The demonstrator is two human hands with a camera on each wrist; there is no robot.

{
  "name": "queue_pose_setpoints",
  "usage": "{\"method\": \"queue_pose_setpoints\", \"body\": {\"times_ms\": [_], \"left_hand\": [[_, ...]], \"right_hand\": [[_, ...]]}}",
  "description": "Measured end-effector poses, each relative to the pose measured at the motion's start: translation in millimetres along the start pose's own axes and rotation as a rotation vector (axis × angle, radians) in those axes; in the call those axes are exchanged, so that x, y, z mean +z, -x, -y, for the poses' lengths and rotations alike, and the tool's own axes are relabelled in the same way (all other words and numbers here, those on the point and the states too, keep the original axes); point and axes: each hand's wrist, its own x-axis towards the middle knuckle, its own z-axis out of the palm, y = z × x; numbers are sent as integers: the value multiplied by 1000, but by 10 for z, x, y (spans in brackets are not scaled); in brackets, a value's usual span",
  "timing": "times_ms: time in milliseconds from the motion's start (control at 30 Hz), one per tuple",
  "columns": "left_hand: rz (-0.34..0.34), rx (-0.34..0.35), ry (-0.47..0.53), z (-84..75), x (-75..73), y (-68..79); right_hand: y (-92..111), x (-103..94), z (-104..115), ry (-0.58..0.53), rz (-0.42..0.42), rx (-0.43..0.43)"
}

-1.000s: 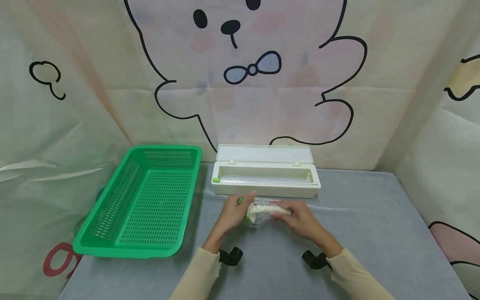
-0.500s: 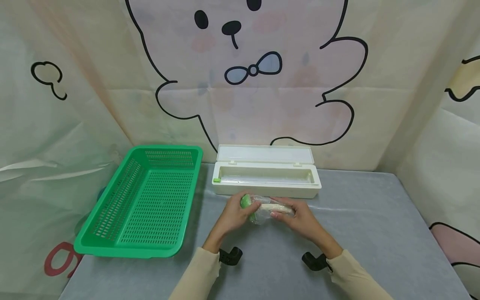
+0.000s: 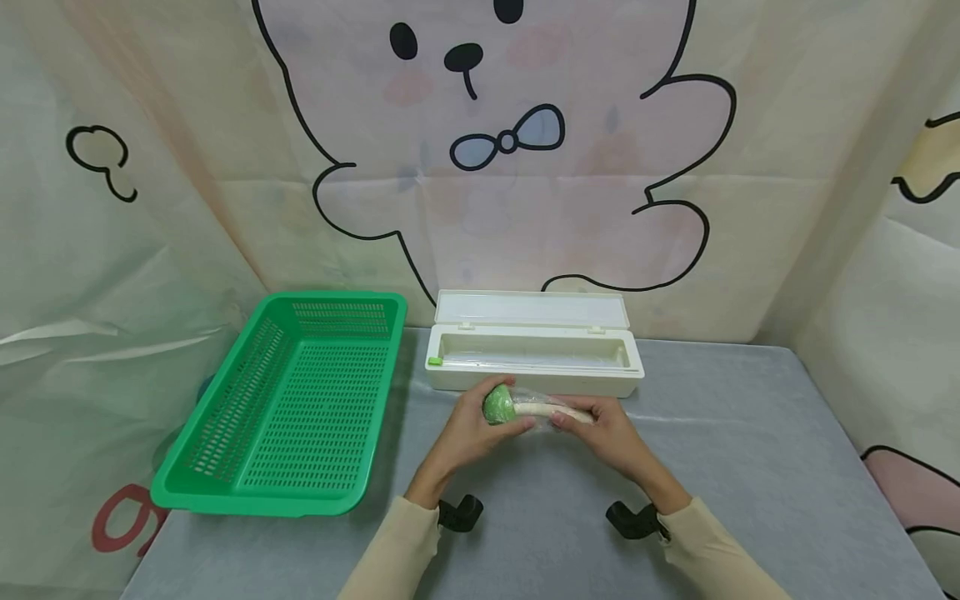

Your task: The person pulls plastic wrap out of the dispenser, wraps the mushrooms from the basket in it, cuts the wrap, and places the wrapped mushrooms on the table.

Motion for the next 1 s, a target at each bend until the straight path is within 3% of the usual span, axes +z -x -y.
{"method": "queue_pose_setpoints", "body": {"times_ms": [167,267,533,667,800,1000], "left_hand": [[51,-97,39,-9,-48,-15],[65,-115,37,5,-67,-16],[43,-61,-62,60,-76,66],[42,-46,-55,99,-78,77],[35,-52,-68,194,-53,75],[43,-67,-129,316,16,73]], "right_hand": [[3,24,28,135,-10,-113],[0,47,25,175,-25,-149],[21,52,-63,128,-53,-38],[45,52,-128,150,-19,-47],[76,60,-202,275,-39,-102],[90,100,-277,482,-60,-90]]}}
